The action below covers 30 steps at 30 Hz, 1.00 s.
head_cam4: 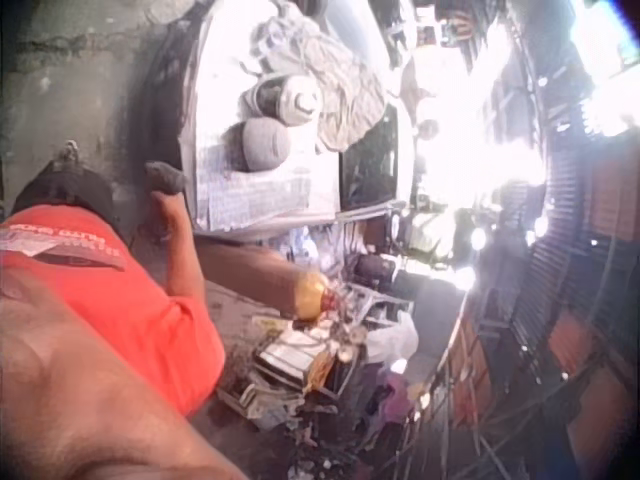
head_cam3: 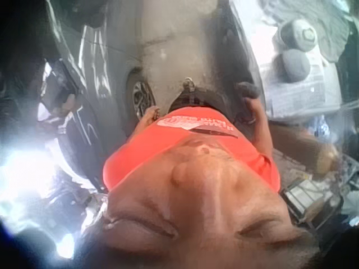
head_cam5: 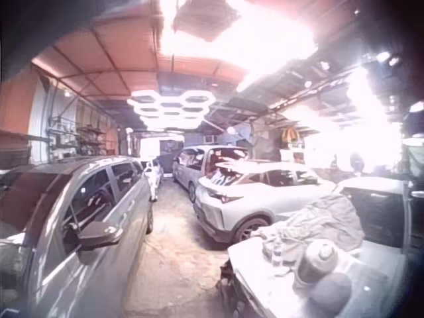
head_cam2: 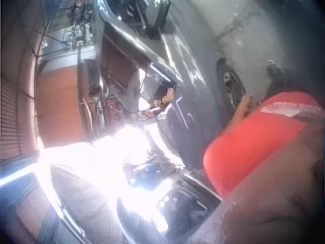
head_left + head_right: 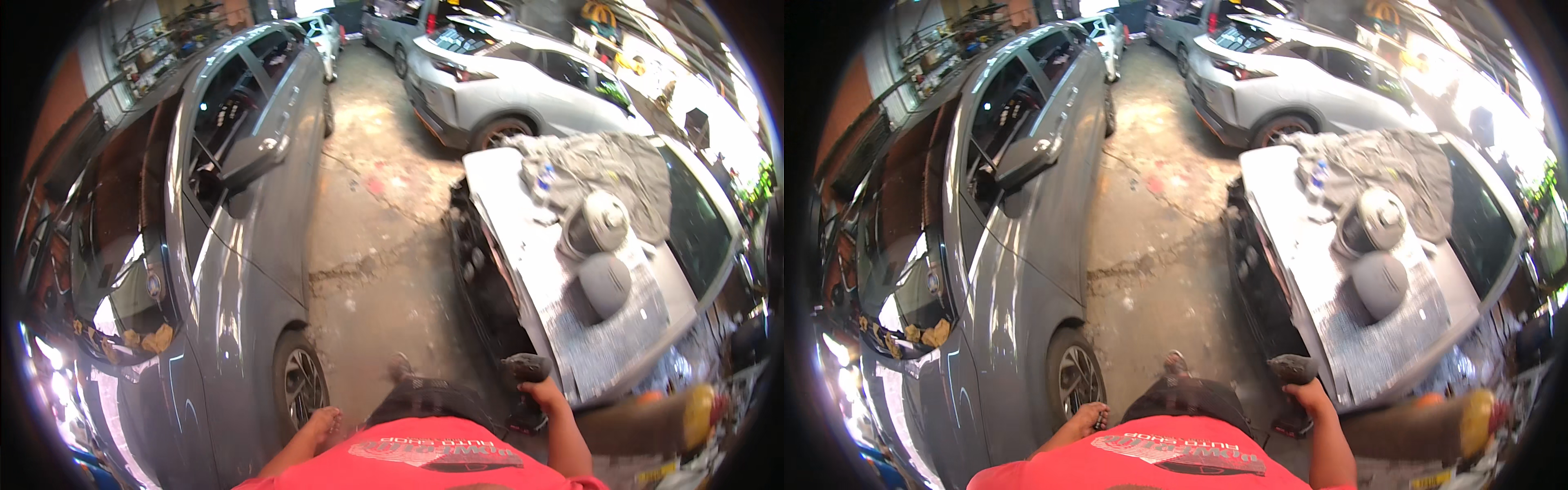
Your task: The person walks through a garage and uses a cordless impact driver to remove screws from the rear bumper of a dark-colored car. They then manually pull the bumper away from the vehicle to detach it.
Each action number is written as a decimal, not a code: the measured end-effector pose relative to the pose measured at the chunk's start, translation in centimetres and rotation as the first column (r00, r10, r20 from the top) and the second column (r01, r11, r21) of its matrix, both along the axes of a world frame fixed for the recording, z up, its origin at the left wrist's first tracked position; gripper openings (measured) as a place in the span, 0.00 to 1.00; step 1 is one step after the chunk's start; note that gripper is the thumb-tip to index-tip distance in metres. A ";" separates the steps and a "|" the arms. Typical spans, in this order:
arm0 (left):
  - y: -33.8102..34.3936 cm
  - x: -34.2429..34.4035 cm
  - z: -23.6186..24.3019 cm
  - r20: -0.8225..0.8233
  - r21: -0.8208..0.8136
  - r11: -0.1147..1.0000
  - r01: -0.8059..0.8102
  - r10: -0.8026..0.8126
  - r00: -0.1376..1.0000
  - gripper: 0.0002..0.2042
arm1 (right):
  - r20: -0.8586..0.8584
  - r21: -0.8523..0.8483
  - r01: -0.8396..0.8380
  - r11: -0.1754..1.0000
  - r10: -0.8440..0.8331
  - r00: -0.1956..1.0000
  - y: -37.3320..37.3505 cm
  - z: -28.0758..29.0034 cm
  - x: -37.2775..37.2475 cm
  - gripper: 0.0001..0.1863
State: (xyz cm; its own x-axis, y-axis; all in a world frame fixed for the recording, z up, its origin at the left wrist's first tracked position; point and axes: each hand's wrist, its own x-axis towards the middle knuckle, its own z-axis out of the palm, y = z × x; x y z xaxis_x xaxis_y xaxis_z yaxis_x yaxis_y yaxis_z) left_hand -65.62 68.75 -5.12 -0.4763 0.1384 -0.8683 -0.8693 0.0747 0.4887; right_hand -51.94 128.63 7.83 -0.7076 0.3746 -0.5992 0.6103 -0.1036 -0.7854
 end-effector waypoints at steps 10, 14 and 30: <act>9.9 -40.7 3.3 -0.223 0.012 0.999 0.046 -0.042 0.974 0.07 | -0.151 0.019 0.070 0.997 -0.067 0.986 2.7 -5.2 -28.3 0.26; 12.0 -56.3 7.6 -0.347 -0.011 1.000 -0.013 0.008 0.938 0.08 | -0.154 -0.112 0.136 0.984 -0.152 0.976 6.6 -2.2 -41.6 0.25; 14.7 -90.6 -6.9 0.043 -0.381 0.912 0.148 -0.142 0.989 0.12 | 0.084 0.413 -0.670 0.617 0.706 0.703 17.6 -2.9 -115.9 0.26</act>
